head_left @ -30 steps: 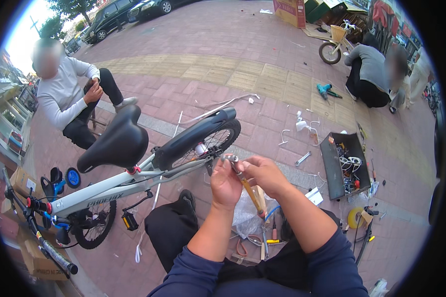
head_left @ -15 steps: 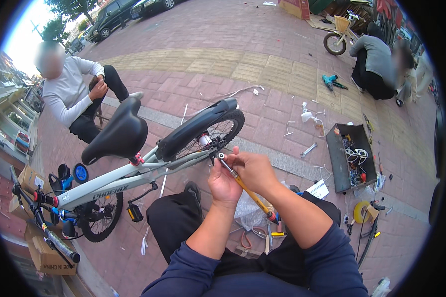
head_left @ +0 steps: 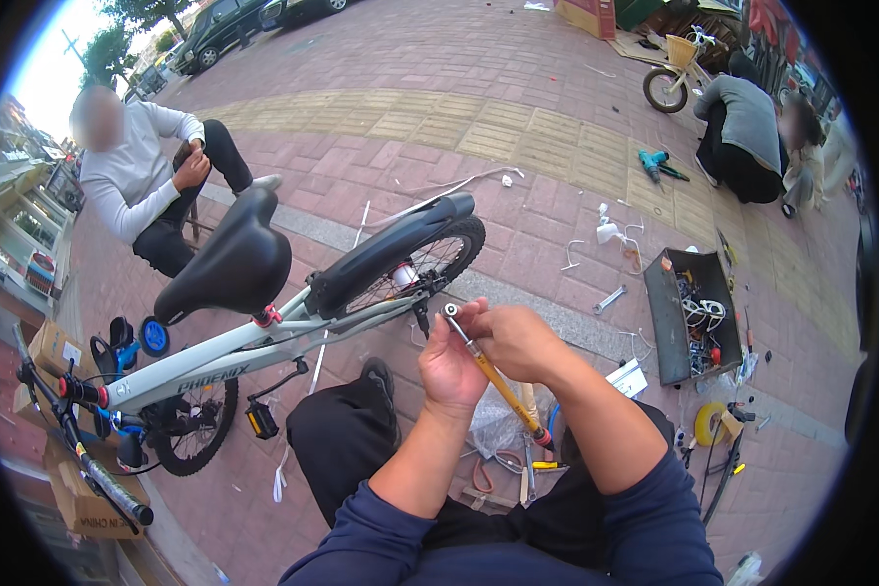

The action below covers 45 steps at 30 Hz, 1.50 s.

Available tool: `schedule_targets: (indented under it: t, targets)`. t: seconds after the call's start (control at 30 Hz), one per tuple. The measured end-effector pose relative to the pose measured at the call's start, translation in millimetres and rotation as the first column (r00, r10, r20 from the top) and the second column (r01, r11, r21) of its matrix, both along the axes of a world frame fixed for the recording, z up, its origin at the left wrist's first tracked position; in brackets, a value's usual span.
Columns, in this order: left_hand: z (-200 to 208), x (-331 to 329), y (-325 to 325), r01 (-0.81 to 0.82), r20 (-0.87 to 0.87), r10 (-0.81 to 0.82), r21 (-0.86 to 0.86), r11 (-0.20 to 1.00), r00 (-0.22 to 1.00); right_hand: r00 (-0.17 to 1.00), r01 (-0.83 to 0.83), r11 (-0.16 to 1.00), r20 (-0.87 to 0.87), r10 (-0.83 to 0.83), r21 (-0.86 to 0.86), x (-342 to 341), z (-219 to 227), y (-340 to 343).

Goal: The person assembles a bicycle on a sidewalk, attaching the seat and rear mudguard using a hammer and wrench. The person adjusts the seat position and tightens bolts on the mudguard while another person sits nearby.

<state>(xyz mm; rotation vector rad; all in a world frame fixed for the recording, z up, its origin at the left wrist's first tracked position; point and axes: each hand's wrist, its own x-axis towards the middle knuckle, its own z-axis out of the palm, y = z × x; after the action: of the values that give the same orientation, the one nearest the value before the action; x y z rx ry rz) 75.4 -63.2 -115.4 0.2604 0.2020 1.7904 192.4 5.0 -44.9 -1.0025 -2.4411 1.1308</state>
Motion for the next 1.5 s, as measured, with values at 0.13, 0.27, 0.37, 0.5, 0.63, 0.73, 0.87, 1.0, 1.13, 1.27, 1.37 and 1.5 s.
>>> schedule_targets:
  t: [0.13,0.27,0.37,0.5,0.63,0.73,0.87,1.0,1.13,1.27,1.37,1.5]
  targets:
    - [-8.9,2.4,8.0,-0.021,-0.020,0.019,-0.118,0.993,1.000,0.969,0.104,0.995,0.225,-0.103,0.008,1.7,17.1,-2.5]
    - [-61.6,-17.6,55.1,-0.107,-0.128,0.047,-0.515,0.851,0.991,0.964,0.235,0.963,0.094,-0.248,0.131,17.1,5.1,1.5]
    - [-88.2,-25.6,99.7,-0.215,-0.266,0.048,-0.647,0.731,0.963,0.969,0.225,0.969,0.079,-0.233,0.106,20.4,18.4,1.9]
    - [-89.3,-25.2,151.3,-0.244,-0.270,0.051,-0.751,0.613,0.961,0.969,0.186,0.981,0.153,-0.193,0.058,19.6,20.5,5.9]
    - [-110.6,-48.9,183.6,-0.317,-0.336,0.041,-0.830,0.458,0.941,0.974,0.169,0.984,0.141,-0.175,0.058,13.4,16.6,10.9]
    - [-118.8,-63.3,204.9,-0.410,-0.471,-0.115,-0.845,0.343,0.875,0.977,0.193,0.978,0.073,-0.198,0.074,7.4,15.7,10.9]
    - [-102.0,-68.4,221.6,-0.429,-0.477,-0.132,-0.859,0.280,0.869,0.983,0.145,0.987,0.106,-0.151,0.062,1.5,17.3,15.5]
    - [-94.0,-74.7,217.3,-0.381,-0.453,-0.195,-0.869,0.316,0.870,0.980,0.152,0.987,0.120,-0.156,0.043,-6.4,17.3,14.9]
    - [-96.9,-76.6,211.4,-0.368,-0.435,-0.168,-0.873,0.320,0.885,0.984,0.142,0.988,0.097,-0.148,0.062,-8.2,12.6,13.7]
    - [-99.2,-79.4,213.9,-0.364,-0.392,-0.039,-0.884,0.294,0.919,0.985,0.120,0.992,0.116,-0.125,0.050,-7.0,13.5,14.8]
    - [-97.2,-81.8,214.9,-0.354,-0.381,-0.013,-0.873,0.336,0.925,0.986,0.121,0.991,0.113,-0.126,0.052,-5.7,16.0,15.6]
    - [-102.9,-85.6,215.4,-0.370,-0.404,-0.022,-0.858,0.356,0.915,0.983,0.114,0.991,0.138,-0.122,0.064,-5.3,12.2,16.0]
